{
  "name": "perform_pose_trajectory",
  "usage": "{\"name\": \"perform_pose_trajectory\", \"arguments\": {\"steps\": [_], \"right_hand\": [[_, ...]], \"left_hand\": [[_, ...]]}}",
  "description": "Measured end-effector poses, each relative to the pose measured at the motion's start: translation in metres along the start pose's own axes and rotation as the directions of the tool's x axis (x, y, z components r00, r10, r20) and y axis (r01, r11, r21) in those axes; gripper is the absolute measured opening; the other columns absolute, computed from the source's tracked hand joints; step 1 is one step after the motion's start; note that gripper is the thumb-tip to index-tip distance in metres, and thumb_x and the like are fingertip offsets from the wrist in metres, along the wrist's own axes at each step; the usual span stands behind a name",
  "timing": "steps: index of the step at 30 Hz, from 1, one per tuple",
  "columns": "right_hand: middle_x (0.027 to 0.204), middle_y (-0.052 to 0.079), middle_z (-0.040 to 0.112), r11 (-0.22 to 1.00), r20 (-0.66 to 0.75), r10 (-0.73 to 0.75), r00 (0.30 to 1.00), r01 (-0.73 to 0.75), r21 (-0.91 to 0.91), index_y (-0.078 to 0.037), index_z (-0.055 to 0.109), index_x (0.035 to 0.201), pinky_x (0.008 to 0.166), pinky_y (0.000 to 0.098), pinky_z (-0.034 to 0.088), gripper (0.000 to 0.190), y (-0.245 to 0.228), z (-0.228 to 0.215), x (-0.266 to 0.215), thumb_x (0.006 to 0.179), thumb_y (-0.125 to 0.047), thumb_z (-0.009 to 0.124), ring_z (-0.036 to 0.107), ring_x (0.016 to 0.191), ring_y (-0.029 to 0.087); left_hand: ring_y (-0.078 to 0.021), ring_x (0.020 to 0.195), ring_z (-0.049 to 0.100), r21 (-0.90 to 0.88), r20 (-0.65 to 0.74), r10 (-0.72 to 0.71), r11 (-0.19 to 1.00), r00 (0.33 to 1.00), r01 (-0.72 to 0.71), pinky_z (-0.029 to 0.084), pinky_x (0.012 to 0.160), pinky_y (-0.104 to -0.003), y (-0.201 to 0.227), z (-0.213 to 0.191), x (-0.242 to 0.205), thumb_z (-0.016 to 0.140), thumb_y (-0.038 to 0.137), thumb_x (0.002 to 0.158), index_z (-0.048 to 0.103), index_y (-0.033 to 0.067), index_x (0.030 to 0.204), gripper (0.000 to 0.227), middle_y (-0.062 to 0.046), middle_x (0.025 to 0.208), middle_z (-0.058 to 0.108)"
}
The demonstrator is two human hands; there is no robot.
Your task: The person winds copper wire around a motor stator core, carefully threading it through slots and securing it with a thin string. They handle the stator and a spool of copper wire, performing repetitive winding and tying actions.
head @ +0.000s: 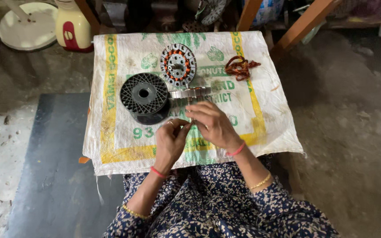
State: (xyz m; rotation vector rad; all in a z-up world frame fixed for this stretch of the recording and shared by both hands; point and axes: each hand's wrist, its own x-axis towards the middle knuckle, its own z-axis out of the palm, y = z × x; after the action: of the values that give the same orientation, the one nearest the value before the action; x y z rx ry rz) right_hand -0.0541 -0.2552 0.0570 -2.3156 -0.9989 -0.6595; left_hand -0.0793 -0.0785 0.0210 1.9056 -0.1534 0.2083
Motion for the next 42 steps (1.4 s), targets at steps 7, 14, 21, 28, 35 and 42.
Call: {"name": "perform_pose_trajectory", "arguments": {"steps": [7, 14, 21, 28, 35, 42], "right_hand": [[0.116, 0.007, 0.074, 0.982, -0.060, 0.174, 0.983, -0.170, 0.077, -0.008, 0.073, 0.098, 0.091, 0.0369, 0.057, 0.008, 0.018, 0.037, -0.024, 0.091, -0.011, 0.075, 0.070, 0.107, 0.022], [0.098, 0.005, 0.070, 0.855, -0.152, 0.442, 0.884, -0.363, 0.370, -0.005, 0.070, 0.103, 0.073, 0.0284, 0.054, 0.012, 0.038, 0.052, -0.027, 0.096, -0.014, 0.071, 0.066, 0.086, 0.014], [0.094, 0.002, 0.067, 0.527, -0.178, 0.635, 0.752, -0.254, 0.811, -0.004, 0.065, 0.107, 0.077, 0.0256, 0.050, 0.005, 0.046, 0.077, -0.023, 0.103, -0.005, 0.068, 0.059, 0.084, 0.008], [0.085, 0.006, 0.068, 0.820, -0.351, 0.557, 0.752, -0.433, 0.374, -0.001, 0.057, 0.125, 0.070, 0.0263, 0.055, 0.040, 0.034, 0.059, -0.009, 0.089, -0.002, 0.073, 0.067, 0.075, 0.012], [0.087, 0.010, 0.074, 0.857, -0.265, 0.511, 0.817, -0.462, 0.230, -0.003, 0.067, 0.128, 0.061, 0.0297, 0.057, 0.043, 0.038, 0.040, 0.003, 0.087, -0.005, 0.081, 0.072, 0.070, 0.018], [0.078, 0.010, 0.077, 0.830, -0.246, 0.558, 0.793, -0.540, 0.141, -0.006, 0.075, 0.116, 0.055, 0.0307, 0.050, 0.040, 0.043, 0.034, 0.008, 0.078, -0.008, 0.086, 0.070, 0.060, 0.017]], "left_hand": [[-0.0164, 0.059, 0.060, 0.141, 0.073, 0.409, 0.898, 0.909, -0.416, 0.048, 0.049, -0.031, 0.001, -0.031, 0.025, 0.072, 0.007, 0.090, 0.074, 0.0035, 0.089, 0.005, -0.008, 0.089, 0.068], [-0.0226, 0.063, 0.067, 0.342, 0.135, 0.561, 0.747, 0.817, -0.570, 0.051, 0.055, -0.037, 0.011, -0.019, 0.102, 0.074, 0.011, 0.092, 0.069, 0.0061, 0.082, 0.012, -0.009, 0.078, 0.069], [-0.0313, 0.070, 0.069, 0.274, 0.210, 0.587, 0.732, 0.782, -0.623, 0.054, 0.062, -0.042, 0.023, -0.017, 0.126, 0.075, 0.009, 0.084, 0.070, 0.0075, 0.085, 0.006, -0.011, 0.080, 0.069], [-0.0152, 0.058, 0.061, 0.079, 0.183, 0.411, 0.899, 0.893, -0.430, 0.046, 0.052, -0.032, 0.003, 0.000, 0.146, 0.079, 0.013, 0.090, 0.075, 0.0057, 0.091, 0.009, -0.009, 0.071, 0.069], [-0.0003, 0.056, 0.051, -0.278, 0.276, 0.196, 0.953, 0.941, -0.118, 0.038, 0.049, -0.022, -0.021, 0.007, 0.155, 0.074, 0.004, 0.093, 0.071, 0.0010, 0.087, 0.007, 0.003, 0.066, 0.066], [-0.0008, 0.059, 0.047, -0.247, 0.260, 0.233, 0.954, 0.937, -0.169, 0.037, 0.050, -0.022, -0.029, 0.009, 0.159, 0.077, 0.003, 0.093, 0.072, 0.0006, 0.084, 0.011, 0.003, 0.066, 0.063]]}}
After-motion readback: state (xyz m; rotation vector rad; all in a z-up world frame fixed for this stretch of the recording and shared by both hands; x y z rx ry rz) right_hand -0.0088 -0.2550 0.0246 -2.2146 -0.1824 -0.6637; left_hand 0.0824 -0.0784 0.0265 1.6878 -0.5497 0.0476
